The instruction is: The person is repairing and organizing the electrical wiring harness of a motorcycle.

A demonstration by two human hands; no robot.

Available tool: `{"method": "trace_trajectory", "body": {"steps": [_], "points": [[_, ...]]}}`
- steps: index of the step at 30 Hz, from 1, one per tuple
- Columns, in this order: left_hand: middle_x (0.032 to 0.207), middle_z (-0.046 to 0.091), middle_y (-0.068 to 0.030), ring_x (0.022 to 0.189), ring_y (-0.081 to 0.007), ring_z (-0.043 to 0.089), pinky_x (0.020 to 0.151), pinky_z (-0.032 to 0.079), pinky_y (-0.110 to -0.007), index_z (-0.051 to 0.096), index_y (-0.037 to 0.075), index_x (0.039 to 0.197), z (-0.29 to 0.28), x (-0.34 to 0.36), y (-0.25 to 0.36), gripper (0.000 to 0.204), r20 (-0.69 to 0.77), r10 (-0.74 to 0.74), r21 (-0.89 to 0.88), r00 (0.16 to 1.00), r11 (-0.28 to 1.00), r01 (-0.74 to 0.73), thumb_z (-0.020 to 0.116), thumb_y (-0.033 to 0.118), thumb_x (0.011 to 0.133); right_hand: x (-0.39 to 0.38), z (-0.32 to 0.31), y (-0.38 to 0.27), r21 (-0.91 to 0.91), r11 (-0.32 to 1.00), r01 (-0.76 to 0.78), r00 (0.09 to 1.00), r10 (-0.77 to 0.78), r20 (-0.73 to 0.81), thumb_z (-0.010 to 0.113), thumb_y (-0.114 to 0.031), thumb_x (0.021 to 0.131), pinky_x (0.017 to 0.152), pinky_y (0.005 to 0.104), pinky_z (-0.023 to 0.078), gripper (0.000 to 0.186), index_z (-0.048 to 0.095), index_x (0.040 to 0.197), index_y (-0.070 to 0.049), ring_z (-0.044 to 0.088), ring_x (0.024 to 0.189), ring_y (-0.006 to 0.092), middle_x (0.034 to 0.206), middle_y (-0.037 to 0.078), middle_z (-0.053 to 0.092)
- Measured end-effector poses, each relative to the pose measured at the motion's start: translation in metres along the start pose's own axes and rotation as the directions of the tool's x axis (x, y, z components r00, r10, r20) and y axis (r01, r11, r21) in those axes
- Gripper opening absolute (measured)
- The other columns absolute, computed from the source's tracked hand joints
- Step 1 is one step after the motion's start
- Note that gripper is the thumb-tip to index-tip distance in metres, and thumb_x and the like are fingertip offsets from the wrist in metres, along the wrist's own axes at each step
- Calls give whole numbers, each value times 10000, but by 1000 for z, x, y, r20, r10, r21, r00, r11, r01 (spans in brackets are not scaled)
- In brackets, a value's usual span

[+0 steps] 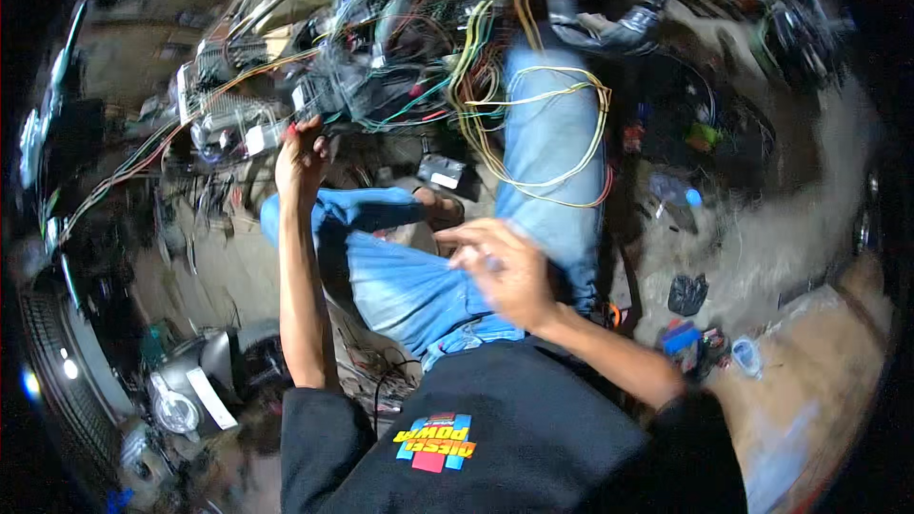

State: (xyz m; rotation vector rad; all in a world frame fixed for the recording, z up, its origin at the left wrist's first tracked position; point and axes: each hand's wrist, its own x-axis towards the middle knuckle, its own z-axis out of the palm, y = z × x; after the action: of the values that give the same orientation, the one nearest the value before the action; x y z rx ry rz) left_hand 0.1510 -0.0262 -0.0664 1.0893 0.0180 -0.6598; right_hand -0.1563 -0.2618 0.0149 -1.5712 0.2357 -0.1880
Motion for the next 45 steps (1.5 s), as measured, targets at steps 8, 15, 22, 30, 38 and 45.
{"method": "trace_trajectory", "body": {"steps": [8, 15, 22, 30, 38, 45], "points": [[1100, 615, -114, 810, -187, 618, 755, 510, -313, 555, 44, 1040, -21, 0, 12, 468, -144, 148, 185, 978, 975, -120, 452, 485, 925, -171, -112, 70, 135, 684, -717, 613, 711, -344, 498, -132, 960, 653, 220, 456, 256, 514, 1170, 13, 544, 715, 92, 930, 56, 579], [1027, 633, -114, 760, -182, 632, 705, 512, -299, 558, 38, 1029, -35, -5, 9, 436, -183, 167, 40, 969, 986, -163, 468, 453, 928, -174, -112, 109, -302, 477, -825, 560, 758, -334, 422, 17, 874, 893, 283, 425, 387, 466, 1258, 23, 561, 1013, 240, 1181, 121, 573], [949, 642, -85, 798, -143, 626, 735, 485, -251, 594, -2, 1016, -25, -7, 20, 495, -211, 260, 132, 942, 963, -236, 438, 462, 943, -195, -138, 140, 104, 478, -872, 432, 852, -295, 309, -104, 926, 1009, 353, 364, 419, 407, 1304, 48, 482, 1171, 273, 1290, 209, 491], [989, 624, -104, 834, -188, 634, 771, 528, -306, 572, -37, 1060, -18, -7, 16, 379, -193, 415, 156, 889, 907, -390, 479, 319, 968, -211, -113, 147, -495, 566, -659, 731, 637, -245, 331, -186, 974, 841, 352, 469, 366, 475, 1231, 32, 600, 933, 265, 1139, 184, 574], [991, 626, -89, 889, -206, 639, 821, 514, -331, 595, -22, 1063, 4, 21, -9, 311, -137, 477, 351, 868, 843, -408, 477, 255, 985, -329, -133, 209, -391, 480, -786, 611, 701, -368, 412, -226, 975, 880, 315, 436, 376, 460, 1268, 3, 530, 1040, 235, 1208, 156, 526], [1097, 596, -146, 997, -242, 576, 883, 460, -371, 534, 12, 1167, -90, 42, -18, 371, -75, 169, 39, 983, 985, -166, 431, 324, 994, -284, -70, 232, -38, 573, -819, 492, 665, -561, 442, -265, 960, 953, 343, 381, 445, 412, 1323, -9, 463, 1142, 242, 1289, 150, 471]]}}
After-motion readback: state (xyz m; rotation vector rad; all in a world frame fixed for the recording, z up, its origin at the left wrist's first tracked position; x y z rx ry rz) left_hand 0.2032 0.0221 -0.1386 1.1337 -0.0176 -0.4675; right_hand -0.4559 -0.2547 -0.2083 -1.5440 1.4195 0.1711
